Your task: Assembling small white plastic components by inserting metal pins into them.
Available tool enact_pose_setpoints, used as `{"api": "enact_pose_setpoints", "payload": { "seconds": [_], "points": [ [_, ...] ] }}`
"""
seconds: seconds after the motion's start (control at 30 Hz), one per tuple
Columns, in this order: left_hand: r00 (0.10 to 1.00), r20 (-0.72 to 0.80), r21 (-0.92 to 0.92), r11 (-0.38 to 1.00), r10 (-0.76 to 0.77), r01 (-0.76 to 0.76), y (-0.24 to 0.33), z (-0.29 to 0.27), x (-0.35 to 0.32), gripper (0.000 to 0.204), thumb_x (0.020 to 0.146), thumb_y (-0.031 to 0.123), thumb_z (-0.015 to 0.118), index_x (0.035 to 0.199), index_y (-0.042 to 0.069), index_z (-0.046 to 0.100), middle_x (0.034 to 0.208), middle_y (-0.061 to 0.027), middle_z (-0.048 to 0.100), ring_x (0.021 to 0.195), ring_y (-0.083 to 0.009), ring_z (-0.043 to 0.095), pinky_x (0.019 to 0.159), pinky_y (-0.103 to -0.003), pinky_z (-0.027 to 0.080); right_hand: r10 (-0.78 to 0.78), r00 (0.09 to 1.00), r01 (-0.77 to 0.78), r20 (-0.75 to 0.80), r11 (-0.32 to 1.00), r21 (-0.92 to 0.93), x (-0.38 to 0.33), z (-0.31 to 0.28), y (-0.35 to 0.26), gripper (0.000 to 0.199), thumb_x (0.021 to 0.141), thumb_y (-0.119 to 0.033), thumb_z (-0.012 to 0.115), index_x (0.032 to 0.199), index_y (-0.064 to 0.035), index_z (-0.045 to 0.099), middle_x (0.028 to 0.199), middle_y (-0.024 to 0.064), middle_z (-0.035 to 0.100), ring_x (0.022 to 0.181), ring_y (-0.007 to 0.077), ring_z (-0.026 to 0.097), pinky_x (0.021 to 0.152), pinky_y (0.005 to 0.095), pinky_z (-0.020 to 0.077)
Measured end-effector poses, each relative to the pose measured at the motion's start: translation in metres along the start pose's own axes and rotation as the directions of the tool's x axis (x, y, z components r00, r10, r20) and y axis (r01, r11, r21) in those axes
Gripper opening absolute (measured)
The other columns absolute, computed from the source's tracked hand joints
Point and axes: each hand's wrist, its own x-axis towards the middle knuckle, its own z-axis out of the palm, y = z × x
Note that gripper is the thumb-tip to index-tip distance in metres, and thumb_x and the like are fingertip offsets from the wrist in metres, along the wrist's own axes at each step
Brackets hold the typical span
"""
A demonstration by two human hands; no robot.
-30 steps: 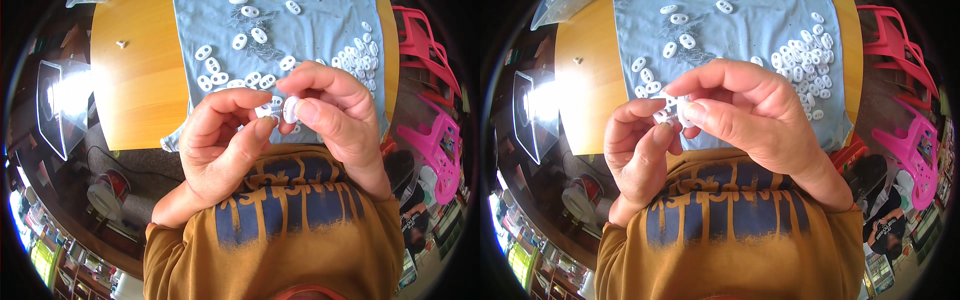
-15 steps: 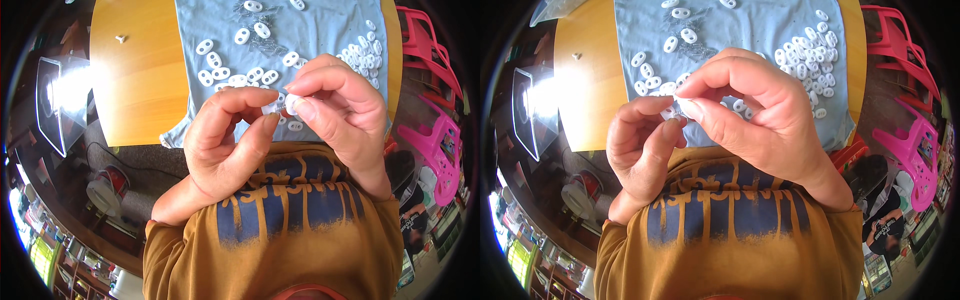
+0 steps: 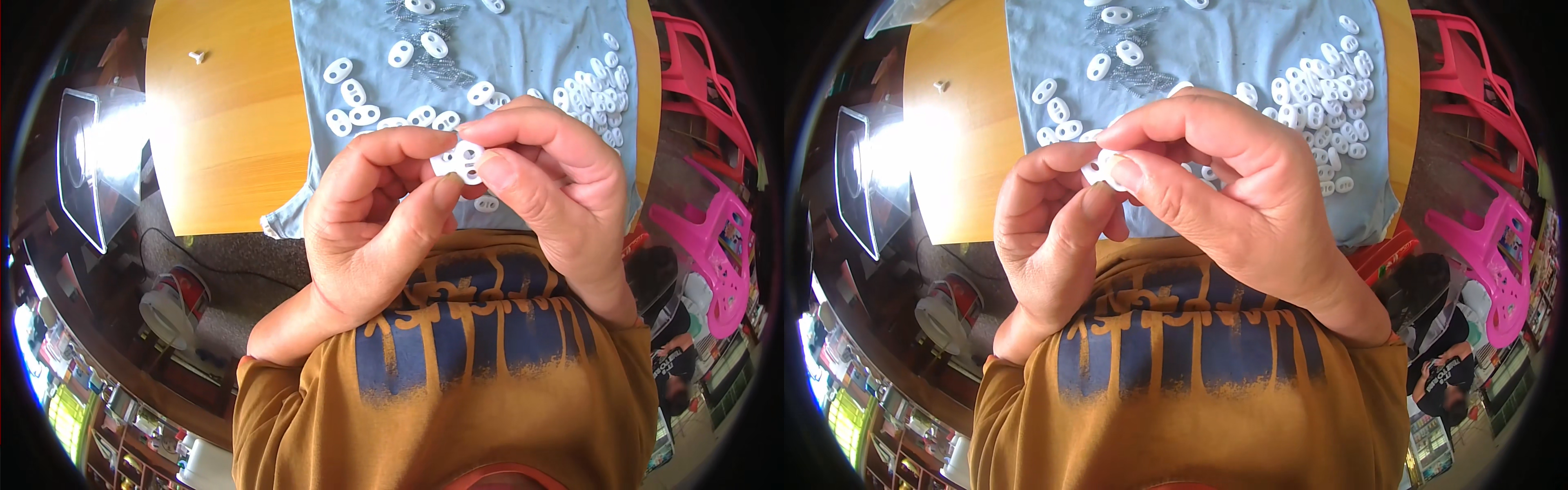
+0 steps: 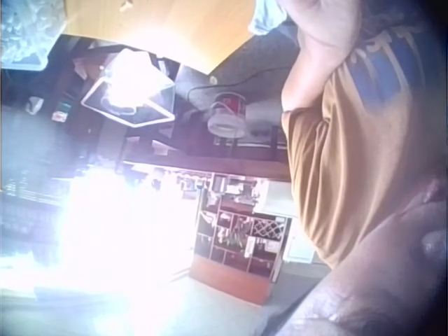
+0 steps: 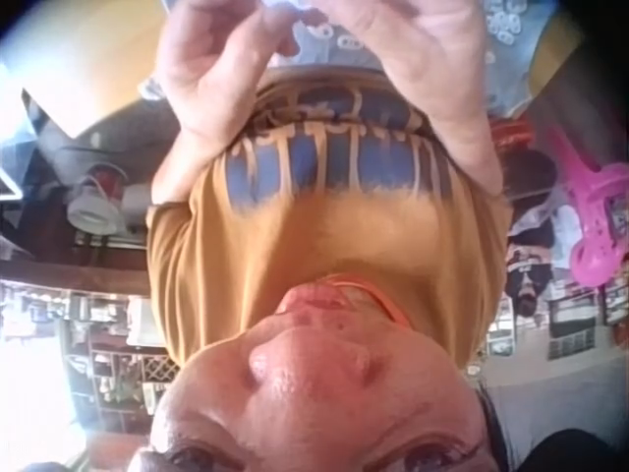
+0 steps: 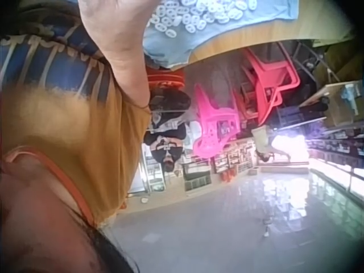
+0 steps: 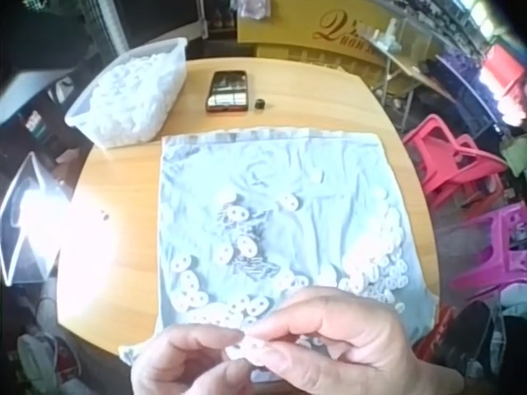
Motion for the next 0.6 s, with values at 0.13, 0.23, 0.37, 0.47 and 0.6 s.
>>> {"api": "enact_pose_setpoints", "payload": {
  "seconds": [0.13, 0.23, 0.37, 0.47, 0.6],
  "points": [
    [0.999, 0.036, -0.027, 0.999, 0.024, -0.023, -0.0021, -0.0016, -0.0007, 0.028, 0.086, -0.002, 0.053, 0.114, -0.003, 0.05, 0.091, -0.0107, 0.061, 0.07, -0.0108, 0.058, 0.063, -0.021, 0.049, -0.06, 0.998, 0.061, 0.015, 0.993, -0.098, 0.0004, -0.0031, -0.0015, 0.016, 0.087, -0.002, 0.053, 0.099, 0.0054, 0.059, 0.091, 0.0088, 0.056, 0.079, 0.0111, 0.055, 0.069, 0.0224, 0.0476],
    [0.996, 0.077, -0.061, 0.998, 0.032, -0.027, -0.003, -0.0007, 0.0, 0.032, 0.088, -0.003, 0.05, 0.12, -0.002, 0.047, 0.094, -0.01, 0.061, 0.074, -0.0086, 0.058, 0.066, -0.02, 0.049, -0.045, 0.999, 0.046, 0.012, 0.99, -0.133, 0.0006, -0.0037, -0.0059, 0.018, 0.087, -0.004, 0.053, 0.101, 0.0056, 0.059, 0.091, 0.0092, 0.057, 0.078, 0.0111, 0.055, 0.07, 0.0221, 0.0457],
    [0.996, 0.084, -0.109, 0.994, 0.028, -0.018, -0.0048, -0.0019, -0.001, 0.034, 0.089, -0.002, 0.05, 0.123, -0.003, 0.045, 0.094, -0.0104, 0.061, 0.075, -0.011, 0.06, 0.069, -0.022, 0.051, -0.126, 0.986, 0.154, 0.108, 0.937, -0.315, 0.0004, -0.0089, -0.0063, 0.024, 0.087, -0.005, 0.053, 0.108, 0.0056, 0.058, 0.095, 0.0099, 0.057, 0.081, 0.0124, 0.054, 0.073, 0.0225, 0.0437],
    [0.993, 0.107, -0.104, 0.994, 0.043, -0.031, -0.0056, -0.0019, 0.0008, 0.037, 0.089, -0.002, 0.05, 0.125, -0.003, 0.043, 0.093, -0.0097, 0.061, 0.076, -0.0114, 0.06, 0.07, -0.022, 0.051, -0.183, 0.975, 0.216, 0.125, 0.91, -0.353, -0.0006, -0.0055, -0.0036, 0.029, 0.085, -0.005, 0.056, 0.112, 0.0055, 0.056, 0.099, 0.0105, 0.057, 0.084, 0.0141, 0.055, 0.075, 0.0231, 0.0434],
    [0.998, 0.06, -0.153, 0.988, 0.035, -0.026, -0.0062, -0.0009, -0.0002, 0.038, 0.086, 0.001, 0.055, 0.123, -0.004, 0.046, 0.105, -0.0176, 0.061, 0.088, -0.0198, 0.062, 0.075, -0.027, 0.051, -0.234, 0.955, 0.294, 0.18, 0.817, -0.495, 0.0011, -0.004, -0.0047, 0.037, 0.082, -0.005, 0.059, 0.117, 0.006, 0.054, 0.104, 0.014, 0.057, 0.088, 0.0183, 0.056, 0.077, 0.0257, 0.0441]
  ]
}}
